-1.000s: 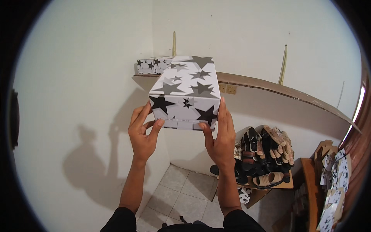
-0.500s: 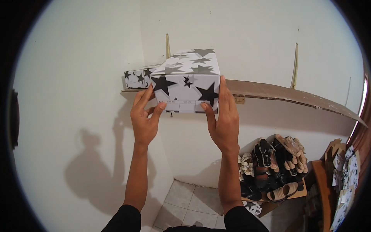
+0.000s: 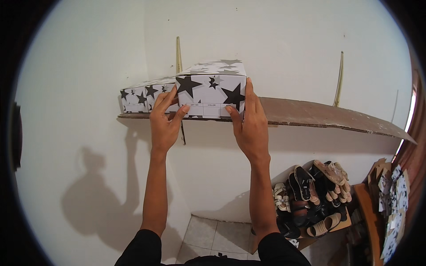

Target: The person is folding and assembling cardboard shoe boxes and placing the finished boxes on a shelf.

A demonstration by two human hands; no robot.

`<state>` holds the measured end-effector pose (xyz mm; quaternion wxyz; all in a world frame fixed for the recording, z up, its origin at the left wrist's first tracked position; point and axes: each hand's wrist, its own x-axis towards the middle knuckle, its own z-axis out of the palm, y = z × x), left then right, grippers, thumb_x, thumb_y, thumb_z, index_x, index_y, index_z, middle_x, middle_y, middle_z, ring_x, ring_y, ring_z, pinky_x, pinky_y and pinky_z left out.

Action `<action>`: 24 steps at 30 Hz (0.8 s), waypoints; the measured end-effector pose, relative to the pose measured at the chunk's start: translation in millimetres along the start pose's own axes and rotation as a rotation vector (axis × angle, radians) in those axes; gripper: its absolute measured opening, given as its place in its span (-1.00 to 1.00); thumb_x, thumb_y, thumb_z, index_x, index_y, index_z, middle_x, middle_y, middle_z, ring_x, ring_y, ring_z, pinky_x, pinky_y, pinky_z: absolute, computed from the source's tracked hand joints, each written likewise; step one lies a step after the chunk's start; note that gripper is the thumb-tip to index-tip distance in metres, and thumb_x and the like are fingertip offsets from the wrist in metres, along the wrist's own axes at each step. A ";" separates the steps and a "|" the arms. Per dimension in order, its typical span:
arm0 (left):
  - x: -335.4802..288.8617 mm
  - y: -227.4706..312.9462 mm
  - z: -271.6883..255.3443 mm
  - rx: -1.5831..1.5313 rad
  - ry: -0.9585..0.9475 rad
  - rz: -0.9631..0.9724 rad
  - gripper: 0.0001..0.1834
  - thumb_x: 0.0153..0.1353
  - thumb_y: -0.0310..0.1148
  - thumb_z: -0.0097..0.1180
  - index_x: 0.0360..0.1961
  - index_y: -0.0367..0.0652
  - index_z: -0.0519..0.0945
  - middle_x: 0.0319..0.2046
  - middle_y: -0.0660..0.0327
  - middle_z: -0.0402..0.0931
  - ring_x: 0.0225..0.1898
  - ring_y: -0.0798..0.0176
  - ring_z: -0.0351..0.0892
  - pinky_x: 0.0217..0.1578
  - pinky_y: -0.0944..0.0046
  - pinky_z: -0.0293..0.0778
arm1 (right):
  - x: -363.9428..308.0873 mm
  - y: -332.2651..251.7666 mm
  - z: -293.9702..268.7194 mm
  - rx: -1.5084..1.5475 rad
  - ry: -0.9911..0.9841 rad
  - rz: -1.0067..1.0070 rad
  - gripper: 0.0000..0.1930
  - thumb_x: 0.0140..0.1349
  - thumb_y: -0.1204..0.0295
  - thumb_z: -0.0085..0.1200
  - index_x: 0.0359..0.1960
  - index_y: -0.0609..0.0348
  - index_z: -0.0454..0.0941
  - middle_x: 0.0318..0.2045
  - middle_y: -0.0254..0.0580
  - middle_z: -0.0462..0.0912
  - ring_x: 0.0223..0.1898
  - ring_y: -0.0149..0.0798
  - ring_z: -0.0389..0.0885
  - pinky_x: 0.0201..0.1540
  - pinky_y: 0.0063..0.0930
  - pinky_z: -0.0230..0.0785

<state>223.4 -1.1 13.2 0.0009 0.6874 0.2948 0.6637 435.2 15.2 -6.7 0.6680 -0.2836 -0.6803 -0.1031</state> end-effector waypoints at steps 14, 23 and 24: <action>11.7 -43.1 8.4 0.303 -0.161 -0.103 -0.35 0.27 -0.36 0.33 0.37 -0.24 0.43 -0.09 0.13 0.48 -0.07 0.19 0.55 -0.11 0.21 0.59 | 4.2 27.1 22.3 0.021 -0.180 0.303 -0.24 0.41 0.32 0.15 0.51 0.26 0.02 0.25 0.34 0.45 0.16 0.24 0.57 0.07 -0.08 0.52; 11.0 -62.3 15.1 0.430 -0.090 0.028 -0.37 0.23 -0.33 0.36 0.31 -0.26 0.48 0.02 0.10 0.51 0.06 0.06 0.50 0.07 0.13 0.46 | 0.8 31.8 31.4 -0.118 -0.194 0.284 -0.22 0.38 0.34 0.18 0.52 0.22 0.01 0.12 0.24 0.50 0.08 0.19 0.58 0.05 -0.10 0.52; 9.2 -62.3 16.2 0.431 -0.093 0.030 -0.37 0.23 -0.33 0.36 0.31 -0.26 0.48 0.02 0.10 0.51 0.06 0.06 0.50 0.07 0.13 0.46 | -1.8 30.6 36.8 -0.102 -0.089 0.226 -0.24 0.35 0.37 0.21 0.50 0.19 0.09 0.12 0.18 0.48 0.12 0.16 0.53 0.09 -0.10 0.48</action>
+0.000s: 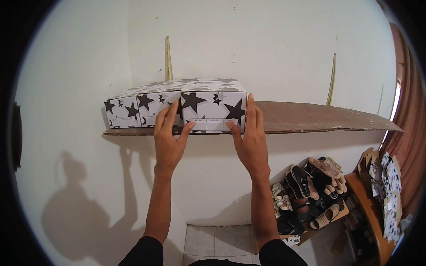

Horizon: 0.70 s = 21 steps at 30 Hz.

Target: The person is folding and assembling cardboard shoe boxes and placing the finished boxes on a shelf.

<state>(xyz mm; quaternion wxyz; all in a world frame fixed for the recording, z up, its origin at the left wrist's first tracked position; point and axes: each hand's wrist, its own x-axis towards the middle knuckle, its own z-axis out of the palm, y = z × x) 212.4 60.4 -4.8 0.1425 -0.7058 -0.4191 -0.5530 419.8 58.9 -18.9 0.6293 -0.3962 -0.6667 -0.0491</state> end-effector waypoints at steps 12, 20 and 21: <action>-23.9 18.7 9.5 0.322 -0.139 0.212 -0.32 0.33 0.06 0.18 0.35 -0.12 0.46 0.37 0.08 0.30 0.42 0.18 0.28 0.32 -0.29 -0.21 | -21.7 -3.4 5.0 -0.287 0.035 -0.177 -0.57 0.22 0.50 0.29 0.16 0.17 0.60 0.20 0.03 0.42 0.24 0.10 0.39 0.23 -0.05 0.33; -24.0 11.0 20.6 0.362 -0.192 0.213 -0.25 0.39 0.18 0.01 0.34 -0.24 0.44 0.44 0.04 0.26 0.49 0.19 0.19 0.33 -0.39 -0.28 | -23.0 2.0 10.4 -0.389 -0.026 -0.190 -0.59 0.30 0.36 0.24 0.14 0.26 0.62 0.29 0.12 0.42 0.35 0.13 0.35 0.28 -0.01 0.27; -24.5 10.3 21.3 0.384 -0.196 0.208 -0.23 0.40 0.20 -0.02 0.34 -0.26 0.45 0.44 0.05 0.27 0.49 0.20 0.17 0.34 -0.40 -0.30 | -23.6 1.7 12.1 -0.421 -0.037 -0.196 -0.58 0.32 0.30 0.22 0.13 0.27 0.62 0.30 0.14 0.42 0.36 0.13 0.34 0.30 0.00 0.23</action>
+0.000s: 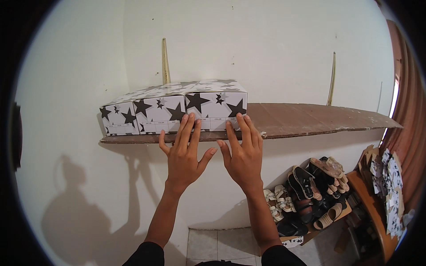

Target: The person is folding and assembling cardboard shoe boxes and placing the finished boxes on a shelf.

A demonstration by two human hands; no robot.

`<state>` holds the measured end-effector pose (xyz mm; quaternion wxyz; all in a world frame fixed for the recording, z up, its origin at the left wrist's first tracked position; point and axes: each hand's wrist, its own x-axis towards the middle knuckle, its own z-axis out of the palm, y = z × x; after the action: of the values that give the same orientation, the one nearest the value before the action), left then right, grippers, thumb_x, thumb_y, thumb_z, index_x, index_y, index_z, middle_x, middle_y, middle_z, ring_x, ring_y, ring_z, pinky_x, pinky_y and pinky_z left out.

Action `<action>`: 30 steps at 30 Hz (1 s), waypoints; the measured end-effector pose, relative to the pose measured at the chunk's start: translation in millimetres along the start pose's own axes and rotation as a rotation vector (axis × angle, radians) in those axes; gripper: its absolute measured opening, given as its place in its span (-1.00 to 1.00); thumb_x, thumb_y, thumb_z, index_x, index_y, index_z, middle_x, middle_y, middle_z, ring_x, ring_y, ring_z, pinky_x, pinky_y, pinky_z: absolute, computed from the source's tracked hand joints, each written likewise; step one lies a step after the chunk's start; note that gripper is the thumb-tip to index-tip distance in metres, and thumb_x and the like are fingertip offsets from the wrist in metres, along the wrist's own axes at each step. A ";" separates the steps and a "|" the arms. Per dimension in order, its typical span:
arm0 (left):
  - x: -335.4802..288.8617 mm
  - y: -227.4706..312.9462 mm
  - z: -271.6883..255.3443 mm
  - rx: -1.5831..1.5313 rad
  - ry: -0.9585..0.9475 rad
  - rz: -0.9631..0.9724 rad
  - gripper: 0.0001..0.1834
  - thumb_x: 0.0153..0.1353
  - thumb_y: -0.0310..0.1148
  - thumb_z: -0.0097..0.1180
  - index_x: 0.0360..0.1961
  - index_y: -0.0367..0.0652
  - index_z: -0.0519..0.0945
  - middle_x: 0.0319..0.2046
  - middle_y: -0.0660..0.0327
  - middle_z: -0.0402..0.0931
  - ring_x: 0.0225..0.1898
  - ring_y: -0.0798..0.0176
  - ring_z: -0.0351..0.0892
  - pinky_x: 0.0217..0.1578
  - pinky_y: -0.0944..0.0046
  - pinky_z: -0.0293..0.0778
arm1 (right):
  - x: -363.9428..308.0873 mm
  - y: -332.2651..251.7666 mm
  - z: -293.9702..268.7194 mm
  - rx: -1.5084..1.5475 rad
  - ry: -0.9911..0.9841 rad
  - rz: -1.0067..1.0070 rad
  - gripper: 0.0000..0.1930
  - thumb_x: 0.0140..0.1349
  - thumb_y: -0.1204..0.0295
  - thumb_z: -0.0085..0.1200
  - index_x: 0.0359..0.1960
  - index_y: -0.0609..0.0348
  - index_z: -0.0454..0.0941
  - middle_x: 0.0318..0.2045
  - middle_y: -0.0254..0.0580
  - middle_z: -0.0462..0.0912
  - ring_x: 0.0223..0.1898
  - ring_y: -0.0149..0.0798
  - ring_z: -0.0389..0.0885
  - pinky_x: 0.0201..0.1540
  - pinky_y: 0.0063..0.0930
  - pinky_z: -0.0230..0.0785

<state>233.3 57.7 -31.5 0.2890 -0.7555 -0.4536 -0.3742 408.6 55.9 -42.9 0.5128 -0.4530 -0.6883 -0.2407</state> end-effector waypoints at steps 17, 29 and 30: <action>-13.5 13.7 -13.7 -0.120 0.076 0.032 -0.36 0.33 -0.01 0.18 0.28 -0.22 0.50 0.40 0.02 0.33 0.47 0.11 0.23 0.41 -0.27 -0.31 | -8.7 -0.2 -19.2 0.058 -0.079 -0.028 -0.49 0.34 0.30 0.19 0.27 0.24 0.48 0.37 0.16 0.37 0.42 0.15 0.28 0.47 0.13 -0.02; -197.3 70.0 33.1 -1.279 -0.490 -0.636 -0.60 0.30 -0.31 0.26 0.09 -0.28 0.57 0.11 0.03 0.59 0.08 0.18 0.61 0.03 0.17 0.52 | -193.7 10.1 -93.3 0.321 -0.403 0.560 -0.42 0.34 0.40 0.22 0.34 0.29 0.33 0.26 0.17 0.48 0.26 0.09 0.50 0.30 -0.17 0.32; -210.4 78.8 41.2 -1.347 -0.586 -0.785 -0.59 0.30 -0.27 0.28 0.09 -0.26 0.57 0.09 0.06 0.60 0.07 0.25 0.61 0.02 0.17 0.51 | -215.5 15.2 -101.6 0.262 -0.397 0.602 -0.42 0.34 0.40 0.22 0.34 0.29 0.33 0.26 0.17 0.48 0.26 0.09 0.50 0.30 -0.17 0.32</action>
<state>251.9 -42.3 -236.0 -0.5060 -0.6205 -0.4199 -0.4274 485.2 -99.0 -207.7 0.4709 -0.6035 -0.6352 0.1030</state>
